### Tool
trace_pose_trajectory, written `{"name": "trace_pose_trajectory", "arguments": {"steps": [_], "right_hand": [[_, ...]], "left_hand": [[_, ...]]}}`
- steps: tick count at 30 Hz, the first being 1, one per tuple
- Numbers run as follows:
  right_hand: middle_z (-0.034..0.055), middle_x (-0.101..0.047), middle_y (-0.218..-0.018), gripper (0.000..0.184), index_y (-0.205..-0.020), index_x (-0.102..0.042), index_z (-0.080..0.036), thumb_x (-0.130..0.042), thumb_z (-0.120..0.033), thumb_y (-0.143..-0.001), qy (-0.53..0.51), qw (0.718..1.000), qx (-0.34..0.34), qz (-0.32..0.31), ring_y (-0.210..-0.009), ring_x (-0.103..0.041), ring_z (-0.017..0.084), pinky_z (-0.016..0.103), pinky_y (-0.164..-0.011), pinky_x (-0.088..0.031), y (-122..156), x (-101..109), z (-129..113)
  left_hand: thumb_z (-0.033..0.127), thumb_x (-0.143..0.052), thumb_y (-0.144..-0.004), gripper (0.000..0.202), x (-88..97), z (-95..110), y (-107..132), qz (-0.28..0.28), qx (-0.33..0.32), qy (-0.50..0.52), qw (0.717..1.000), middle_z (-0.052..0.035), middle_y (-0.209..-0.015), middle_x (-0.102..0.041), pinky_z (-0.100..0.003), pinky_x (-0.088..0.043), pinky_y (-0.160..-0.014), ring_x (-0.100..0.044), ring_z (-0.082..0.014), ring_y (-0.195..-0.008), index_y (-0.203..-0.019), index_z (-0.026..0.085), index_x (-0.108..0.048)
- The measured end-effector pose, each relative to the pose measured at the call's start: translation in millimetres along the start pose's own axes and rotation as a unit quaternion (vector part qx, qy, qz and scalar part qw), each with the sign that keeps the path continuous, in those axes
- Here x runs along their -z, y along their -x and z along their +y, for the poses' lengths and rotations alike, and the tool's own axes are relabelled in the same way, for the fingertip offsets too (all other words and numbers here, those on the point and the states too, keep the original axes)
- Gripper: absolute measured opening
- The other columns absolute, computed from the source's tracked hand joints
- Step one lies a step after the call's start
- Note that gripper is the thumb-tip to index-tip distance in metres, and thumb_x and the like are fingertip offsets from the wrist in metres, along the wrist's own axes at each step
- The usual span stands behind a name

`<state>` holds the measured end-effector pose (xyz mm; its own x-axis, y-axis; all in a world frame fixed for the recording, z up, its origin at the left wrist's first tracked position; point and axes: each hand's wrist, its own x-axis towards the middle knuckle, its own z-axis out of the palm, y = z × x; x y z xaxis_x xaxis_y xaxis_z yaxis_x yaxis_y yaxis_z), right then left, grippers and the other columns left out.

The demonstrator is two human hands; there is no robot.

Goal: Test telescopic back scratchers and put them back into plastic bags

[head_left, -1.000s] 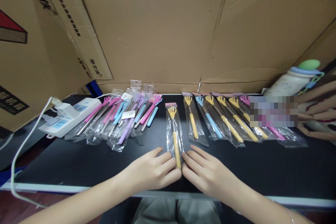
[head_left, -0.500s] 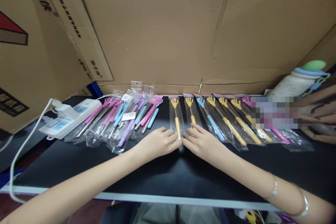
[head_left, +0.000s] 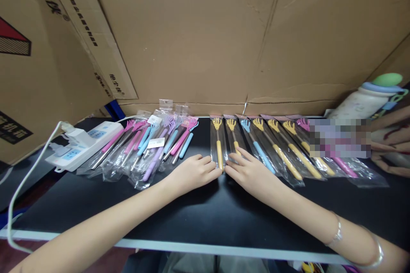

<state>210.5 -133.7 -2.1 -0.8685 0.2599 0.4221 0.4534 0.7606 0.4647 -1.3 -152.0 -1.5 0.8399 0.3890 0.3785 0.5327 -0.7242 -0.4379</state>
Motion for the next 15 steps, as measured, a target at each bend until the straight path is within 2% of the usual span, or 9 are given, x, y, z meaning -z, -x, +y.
{"name": "trace_pose_trajectory", "arguments": {"steps": [7, 11, 15], "right_hand": [[0.0050, -0.067, -0.080, 0.010, -0.079, -0.060, -0.015, -0.052, -0.013, -0.084, -0.074, 0.997, -0.034, 0.015, -0.088, -0.059, 0.019, 0.043, -0.098, -0.041, 2.3, 1.2, -1.1], [0.0047, -0.066, -0.084, 0.002, -0.081, -0.060, -0.016, -0.058, -0.017, -0.081, -0.110, 0.993, -0.046, -0.013, -0.088, -0.058, 0.020, 0.042, -0.093, -0.044, 2.9, 2.9, 0.5], [0.0061, -0.065, -0.085, 0.005, -0.083, -0.060, -0.015, -0.055, -0.015, -0.083, -0.115, 0.992, -0.038, -0.033, -0.088, -0.057, 0.019, 0.036, -0.084, -0.048, 6.5, -2.2, 1.2]], "left_hand": [[0.013, -0.045, -0.090, 0.009, 3.4, -1.7, 5.8, -0.013, 0.038, 0.060, 0.997, 0.0003, -0.073, -0.058, -0.026, -0.040, -0.058, -0.054, -0.0139, -0.066, -0.090, 0.017, -0.052], [0.014, -0.045, -0.090, 0.010, 3.4, -2.1, 7.1, -0.028, 0.053, 0.083, 0.995, 0.0004, -0.073, -0.058, -0.026, -0.041, -0.059, -0.054, -0.0144, -0.067, -0.087, 0.018, -0.053], [0.015, -0.046, -0.089, 0.009, 2.2, -2.6, 7.3, -0.058, 0.052, 0.092, 0.993, -0.0011, -0.078, -0.059, -0.025, -0.043, -0.059, -0.054, -0.0152, -0.072, -0.088, 0.018, -0.054]]}}
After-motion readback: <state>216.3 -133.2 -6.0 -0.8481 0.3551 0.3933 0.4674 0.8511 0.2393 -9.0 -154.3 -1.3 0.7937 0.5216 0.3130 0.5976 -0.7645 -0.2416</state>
